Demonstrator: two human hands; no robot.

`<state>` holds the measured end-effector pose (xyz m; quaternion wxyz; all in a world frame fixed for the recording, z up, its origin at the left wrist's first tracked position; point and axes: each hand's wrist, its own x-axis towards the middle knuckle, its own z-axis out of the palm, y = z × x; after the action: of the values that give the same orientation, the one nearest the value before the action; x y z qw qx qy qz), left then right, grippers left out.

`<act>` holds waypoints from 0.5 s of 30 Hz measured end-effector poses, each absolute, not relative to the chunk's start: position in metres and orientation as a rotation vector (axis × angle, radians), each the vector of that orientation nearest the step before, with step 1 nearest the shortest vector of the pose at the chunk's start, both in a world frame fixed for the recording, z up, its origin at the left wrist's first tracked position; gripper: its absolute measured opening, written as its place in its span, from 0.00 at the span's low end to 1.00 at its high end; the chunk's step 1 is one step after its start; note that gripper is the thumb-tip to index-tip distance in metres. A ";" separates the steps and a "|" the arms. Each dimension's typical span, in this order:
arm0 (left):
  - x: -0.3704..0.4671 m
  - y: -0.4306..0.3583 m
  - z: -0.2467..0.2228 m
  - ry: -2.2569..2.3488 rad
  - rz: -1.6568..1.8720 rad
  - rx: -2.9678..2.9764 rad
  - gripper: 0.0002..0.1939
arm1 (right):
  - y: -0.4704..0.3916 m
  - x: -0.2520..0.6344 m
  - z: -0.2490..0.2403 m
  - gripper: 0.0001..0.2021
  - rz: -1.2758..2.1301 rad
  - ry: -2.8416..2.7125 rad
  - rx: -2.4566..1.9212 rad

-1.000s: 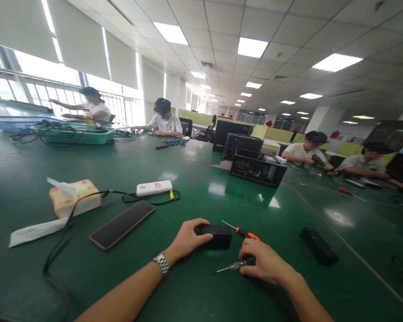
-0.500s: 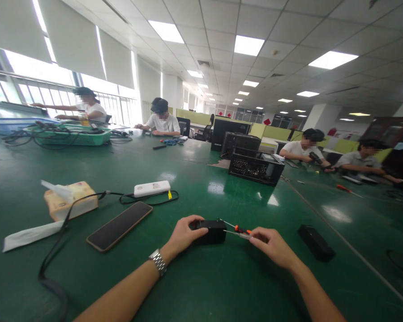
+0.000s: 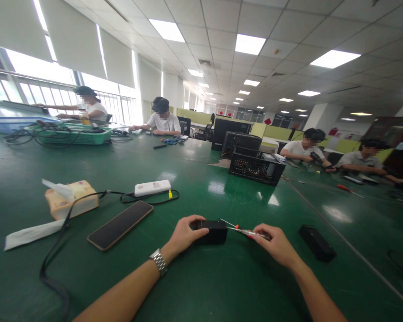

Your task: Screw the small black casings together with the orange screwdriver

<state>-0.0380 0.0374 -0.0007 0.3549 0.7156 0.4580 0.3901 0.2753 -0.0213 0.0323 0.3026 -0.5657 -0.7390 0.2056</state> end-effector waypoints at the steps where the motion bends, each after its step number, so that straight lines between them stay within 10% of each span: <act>1: -0.038 0.038 -0.001 1.183 1.009 1.853 0.21 | -0.021 0.275 0.032 0.14 0.544 -1.947 -1.497; 15: -0.040 0.038 -0.003 1.052 0.955 1.783 0.25 | -0.021 0.282 0.033 0.10 0.457 -1.880 -1.469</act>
<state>-0.0395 0.0382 -0.0031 0.4175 0.7107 0.4192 0.3807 0.2822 -0.0206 0.0331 0.3486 -0.5667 -0.7254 0.1765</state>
